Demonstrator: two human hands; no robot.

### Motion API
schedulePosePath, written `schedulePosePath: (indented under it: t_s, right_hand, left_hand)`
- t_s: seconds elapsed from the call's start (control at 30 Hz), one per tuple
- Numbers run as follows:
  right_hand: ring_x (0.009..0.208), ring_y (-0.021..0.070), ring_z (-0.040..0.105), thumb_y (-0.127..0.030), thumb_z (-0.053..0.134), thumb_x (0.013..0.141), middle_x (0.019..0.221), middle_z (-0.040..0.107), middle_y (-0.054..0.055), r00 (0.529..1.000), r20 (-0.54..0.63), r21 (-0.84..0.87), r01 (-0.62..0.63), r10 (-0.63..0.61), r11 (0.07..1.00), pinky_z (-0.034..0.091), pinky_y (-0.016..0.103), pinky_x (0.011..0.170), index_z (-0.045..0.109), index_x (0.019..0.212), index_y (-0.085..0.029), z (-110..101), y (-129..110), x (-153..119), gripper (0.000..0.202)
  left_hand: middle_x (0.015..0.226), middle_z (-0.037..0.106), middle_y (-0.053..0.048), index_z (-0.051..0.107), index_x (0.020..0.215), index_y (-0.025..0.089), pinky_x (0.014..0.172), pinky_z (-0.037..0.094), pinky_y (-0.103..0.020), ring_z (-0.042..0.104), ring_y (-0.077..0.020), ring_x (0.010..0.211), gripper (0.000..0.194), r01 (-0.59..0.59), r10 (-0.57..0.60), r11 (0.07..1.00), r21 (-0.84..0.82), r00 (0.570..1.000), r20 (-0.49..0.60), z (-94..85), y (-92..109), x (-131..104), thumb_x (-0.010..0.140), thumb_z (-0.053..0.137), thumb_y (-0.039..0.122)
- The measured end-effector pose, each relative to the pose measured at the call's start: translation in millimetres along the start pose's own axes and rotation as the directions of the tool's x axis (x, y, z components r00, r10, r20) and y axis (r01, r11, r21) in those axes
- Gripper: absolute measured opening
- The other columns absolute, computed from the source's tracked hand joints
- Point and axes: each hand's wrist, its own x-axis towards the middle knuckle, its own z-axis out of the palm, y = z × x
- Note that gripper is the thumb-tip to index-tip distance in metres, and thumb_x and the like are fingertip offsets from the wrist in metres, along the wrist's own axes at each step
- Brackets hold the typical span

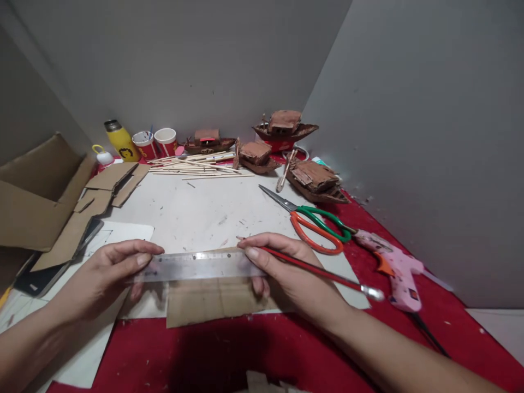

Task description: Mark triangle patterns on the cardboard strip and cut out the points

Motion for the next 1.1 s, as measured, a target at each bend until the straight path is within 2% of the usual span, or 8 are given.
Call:
schedulePosePath:
  t_s: [0.2,0.33,0.47,0.57,0.67,0.77,0.97,1.1]
  right_hand:
    - [0.075,0.0221,0.074,-0.025,0.085,0.066,0.090,0.079,0.006,0.950,0.018,-0.272,0.306,-0.313,0.912,0.060,0.028,0.066,0.080,0.089,-0.029,-7,-5,-7,0.024]
    - [0.077,0.0221,0.072,-0.027,0.081,0.070,0.082,0.077,0.004,0.902,0.007,-0.370,0.404,-0.432,0.837,0.058,0.028,0.070,0.078,0.077,-0.025,-14,-15,-10,0.008]
    - [0.053,0.0120,0.060,-0.029,0.079,0.075,0.064,0.068,-0.002,0.870,0.054,-0.371,0.474,-0.491,0.799,0.048,0.020,0.049,0.073,0.068,-0.024,-8,-47,-8,0.011]
    - [0.048,0.0095,0.055,-0.028,0.080,0.075,0.058,0.065,-0.003,0.862,0.177,-0.378,0.505,-0.475,0.776,0.044,0.018,0.046,0.071,0.064,-0.022,14,-75,-4,0.015]
    - [0.046,0.0099,0.055,-0.026,0.079,0.075,0.056,0.063,-0.003,0.829,0.270,-0.309,0.556,-0.489,0.771,0.046,0.019,0.044,0.070,0.066,-0.020,37,-87,3,0.014]
    - [0.058,0.0134,0.066,-0.029,0.073,0.083,0.073,0.072,0.001,0.792,0.254,-0.282,0.610,-0.556,0.740,0.056,0.022,0.054,0.072,0.085,-0.019,45,-78,9,0.010]
    - [0.093,0.0251,0.072,-0.037,0.070,0.090,0.106,0.073,0.016,0.517,0.573,-0.506,0.834,-0.636,0.222,0.061,0.035,0.079,0.057,0.126,-0.010,38,-22,4,0.047]
    - [0.089,0.0290,0.071,-0.024,0.055,0.097,0.099,0.072,0.019,0.500,0.618,-0.643,0.766,-0.607,-0.024,0.061,0.039,0.073,0.053,0.128,-0.004,41,2,-1,0.037]
  left_hand:
    - [0.068,0.070,-0.003,0.076,0.092,0.015,0.039,0.037,-0.017,0.046,-0.0035,0.038,0.023,0.063,-0.072,0.984,-0.165,0.996,-0.047,-1.9,-1,6,0.074,0.082,0.029]
    - [0.073,0.071,-0.004,0.075,0.092,0.015,0.057,0.051,-0.024,0.061,-0.0109,0.055,0.021,0.022,-0.021,0.994,0.108,1.000,-0.010,2.2,4,3,0.084,0.071,0.034]
    - [0.109,0.074,-0.008,0.075,0.106,0.020,0.087,0.050,-0.029,0.065,-0.0201,0.102,0.023,-0.343,0.373,0.684,0.644,0.923,0.095,10.0,23,-5,0.089,0.067,0.033]
    - [0.098,0.075,-0.006,0.073,0.111,0.019,0.067,0.050,-0.023,0.065,-0.0146,0.077,0.029,-0.501,0.449,0.526,0.687,0.850,0.275,25.5,38,-12,0.084,0.072,0.030]
    - [0.077,0.072,-0.001,0.075,0.098,0.019,0.057,0.047,-0.020,0.060,-0.0107,0.061,0.014,-0.526,0.392,0.556,0.644,0.849,0.354,42.1,43,-14,0.091,0.064,0.025]
    - [0.067,0.068,0.002,0.070,0.082,0.017,0.053,0.048,-0.019,0.060,-0.0090,0.053,0.014,-0.402,0.394,0.752,0.522,0.910,0.133,45.8,40,-13,0.091,0.064,0.026]
    - [0.080,0.074,-0.004,0.065,0.081,0.014,0.057,0.055,-0.018,0.070,-0.0111,0.061,0.022,-0.229,0.211,0.972,-0.059,0.951,-0.224,36.3,16,-2,0.080,0.079,0.030]
    - [0.076,0.074,-0.005,0.064,0.082,0.012,0.062,0.057,-0.019,0.071,-0.0125,0.064,0.026,-0.064,0.026,0.977,-0.204,0.983,-0.184,45.9,-4,5,0.082,0.077,0.035]
